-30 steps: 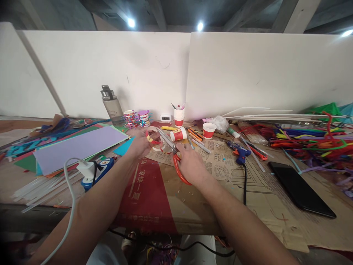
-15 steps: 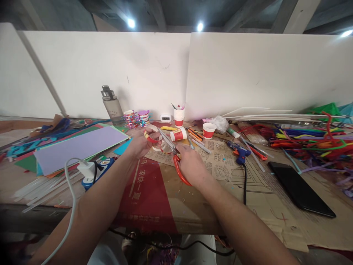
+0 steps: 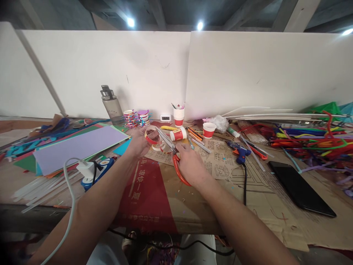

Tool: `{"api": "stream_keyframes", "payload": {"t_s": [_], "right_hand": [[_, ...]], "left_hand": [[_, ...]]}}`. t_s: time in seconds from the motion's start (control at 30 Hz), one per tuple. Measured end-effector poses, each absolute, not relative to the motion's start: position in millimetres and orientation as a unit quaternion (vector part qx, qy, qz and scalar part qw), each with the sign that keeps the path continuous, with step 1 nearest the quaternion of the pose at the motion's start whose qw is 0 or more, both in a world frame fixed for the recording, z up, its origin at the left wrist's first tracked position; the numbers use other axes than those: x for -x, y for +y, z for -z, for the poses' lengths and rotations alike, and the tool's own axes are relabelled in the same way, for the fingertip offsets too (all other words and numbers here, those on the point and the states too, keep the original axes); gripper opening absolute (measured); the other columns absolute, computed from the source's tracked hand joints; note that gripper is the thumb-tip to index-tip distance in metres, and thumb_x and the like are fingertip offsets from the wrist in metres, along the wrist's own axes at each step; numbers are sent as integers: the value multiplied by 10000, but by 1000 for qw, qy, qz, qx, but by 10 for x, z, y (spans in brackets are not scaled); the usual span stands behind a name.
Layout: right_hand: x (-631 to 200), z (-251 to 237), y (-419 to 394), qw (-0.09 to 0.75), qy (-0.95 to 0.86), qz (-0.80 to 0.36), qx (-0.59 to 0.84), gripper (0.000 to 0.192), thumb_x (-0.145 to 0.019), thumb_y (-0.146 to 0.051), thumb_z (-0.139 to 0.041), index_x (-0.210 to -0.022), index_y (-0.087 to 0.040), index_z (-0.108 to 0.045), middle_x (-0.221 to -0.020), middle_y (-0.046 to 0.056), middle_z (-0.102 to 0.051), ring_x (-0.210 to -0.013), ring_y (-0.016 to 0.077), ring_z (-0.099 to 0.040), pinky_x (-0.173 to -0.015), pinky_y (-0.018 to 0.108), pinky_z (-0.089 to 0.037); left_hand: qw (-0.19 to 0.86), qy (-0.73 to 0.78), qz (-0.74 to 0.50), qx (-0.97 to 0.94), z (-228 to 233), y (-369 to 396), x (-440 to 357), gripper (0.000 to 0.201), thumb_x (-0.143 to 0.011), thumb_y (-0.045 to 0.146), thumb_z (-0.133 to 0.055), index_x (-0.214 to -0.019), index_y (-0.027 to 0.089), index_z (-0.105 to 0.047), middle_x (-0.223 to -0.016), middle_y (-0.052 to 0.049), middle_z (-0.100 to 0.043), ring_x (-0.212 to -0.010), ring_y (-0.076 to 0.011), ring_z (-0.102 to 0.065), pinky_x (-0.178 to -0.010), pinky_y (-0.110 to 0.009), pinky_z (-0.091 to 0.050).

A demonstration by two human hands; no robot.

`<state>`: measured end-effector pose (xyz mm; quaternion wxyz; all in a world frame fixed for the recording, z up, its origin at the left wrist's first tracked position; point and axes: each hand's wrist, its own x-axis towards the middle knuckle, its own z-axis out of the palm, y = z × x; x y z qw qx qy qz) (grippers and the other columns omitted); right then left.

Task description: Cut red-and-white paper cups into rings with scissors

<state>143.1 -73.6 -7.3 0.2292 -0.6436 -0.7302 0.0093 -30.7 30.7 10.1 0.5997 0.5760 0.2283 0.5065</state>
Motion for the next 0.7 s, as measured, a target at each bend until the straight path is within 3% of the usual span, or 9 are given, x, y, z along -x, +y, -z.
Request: {"api": "stream_keyframes", "payload": {"t_s": [0.37,0.7], "right_hand": [[-1441,98,-734,239,-736,-20,633,267,-956,-221,-521,-1189,-172,-642,-1080,125,-697,-942,244,-630,-801,316,-445],[-1472,144,-706,264,-741,-43,615,136,-921,-192,-516,-986,-191,-635,-957,99,-712,-851,220,-633,-761,300,-436]], "left_hand": [[617,242,-501,-556,-143,291,322,428,-566,331,-935,-618,145,-552,-623,-3,-588,-693,-144,-652,-615,-235,-545],[637,254,-478,-549,-152,308,345,405,-589,325,-916,-648,136,-563,-654,-32,-634,-639,-149,-659,-564,-249,-525]]}}
